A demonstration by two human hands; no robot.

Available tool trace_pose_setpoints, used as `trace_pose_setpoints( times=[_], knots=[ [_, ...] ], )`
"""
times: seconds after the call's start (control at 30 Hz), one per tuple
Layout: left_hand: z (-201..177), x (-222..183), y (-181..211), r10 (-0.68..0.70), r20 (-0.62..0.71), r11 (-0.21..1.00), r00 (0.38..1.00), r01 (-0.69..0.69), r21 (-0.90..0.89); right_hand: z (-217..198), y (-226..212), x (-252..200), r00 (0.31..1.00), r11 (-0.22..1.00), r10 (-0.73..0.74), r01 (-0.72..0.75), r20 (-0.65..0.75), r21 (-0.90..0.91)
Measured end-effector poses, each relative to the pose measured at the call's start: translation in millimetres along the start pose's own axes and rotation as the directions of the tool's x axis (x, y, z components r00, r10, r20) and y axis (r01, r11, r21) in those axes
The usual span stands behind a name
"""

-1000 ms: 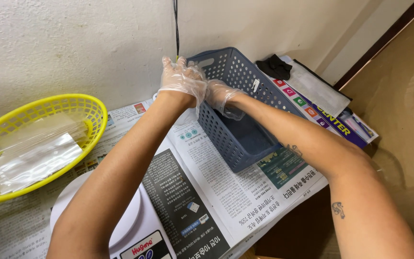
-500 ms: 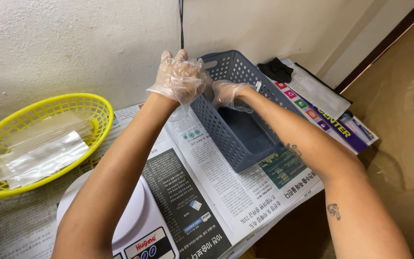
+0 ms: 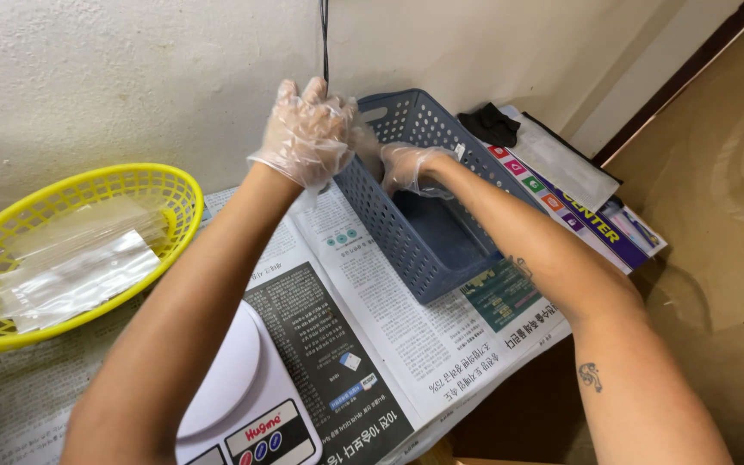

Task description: Weighing granular material into small plastic bags using a digital scale and placing them in a storage crate.

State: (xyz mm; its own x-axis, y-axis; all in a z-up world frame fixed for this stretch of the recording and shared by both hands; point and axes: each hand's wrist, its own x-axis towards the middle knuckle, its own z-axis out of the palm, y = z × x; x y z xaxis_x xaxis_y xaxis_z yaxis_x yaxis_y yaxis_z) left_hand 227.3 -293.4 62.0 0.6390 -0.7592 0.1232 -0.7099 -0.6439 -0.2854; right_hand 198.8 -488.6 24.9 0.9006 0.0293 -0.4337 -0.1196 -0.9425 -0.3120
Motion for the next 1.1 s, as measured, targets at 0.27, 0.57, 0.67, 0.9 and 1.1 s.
trace_pose_setpoints(
  times=[0.27,0.57,0.67,0.9,1.1],
  knots=[
    [7.9,-59.3,-59.9,0.026,-0.262,0.977,0.965,0.031,0.212,0.6,5.5,-13.8,0.996,0.996,-0.088,0.089,-0.028,0.029],
    [-15.0,-187.9,-132.9,-0.135,-0.343,0.954,0.929,0.216,0.209,-19.4,-39.5,-75.7,1.0,0.974,0.006,-0.002,0.016,-0.227],
    [-15.1,-217.5,-141.3,-0.199,-0.568,0.962,0.799,0.27,0.041,-15.0,-88.8,-114.5,0.977,0.85,-0.039,-0.077,-0.208,-0.521],
    [-32.0,-253.1,-117.8,-0.786,-0.443,0.539,0.43,0.128,-0.832,75.9,-240.6,-180.8,0.553,0.687,-0.7,0.349,-0.452,-0.637],
    [-34.0,-280.1,-112.2,-0.925,-0.226,0.246,0.304,0.028,-0.969,138.7,-328.3,-167.9,0.45,0.757,-0.618,0.562,-0.645,-0.333]
  ],
)
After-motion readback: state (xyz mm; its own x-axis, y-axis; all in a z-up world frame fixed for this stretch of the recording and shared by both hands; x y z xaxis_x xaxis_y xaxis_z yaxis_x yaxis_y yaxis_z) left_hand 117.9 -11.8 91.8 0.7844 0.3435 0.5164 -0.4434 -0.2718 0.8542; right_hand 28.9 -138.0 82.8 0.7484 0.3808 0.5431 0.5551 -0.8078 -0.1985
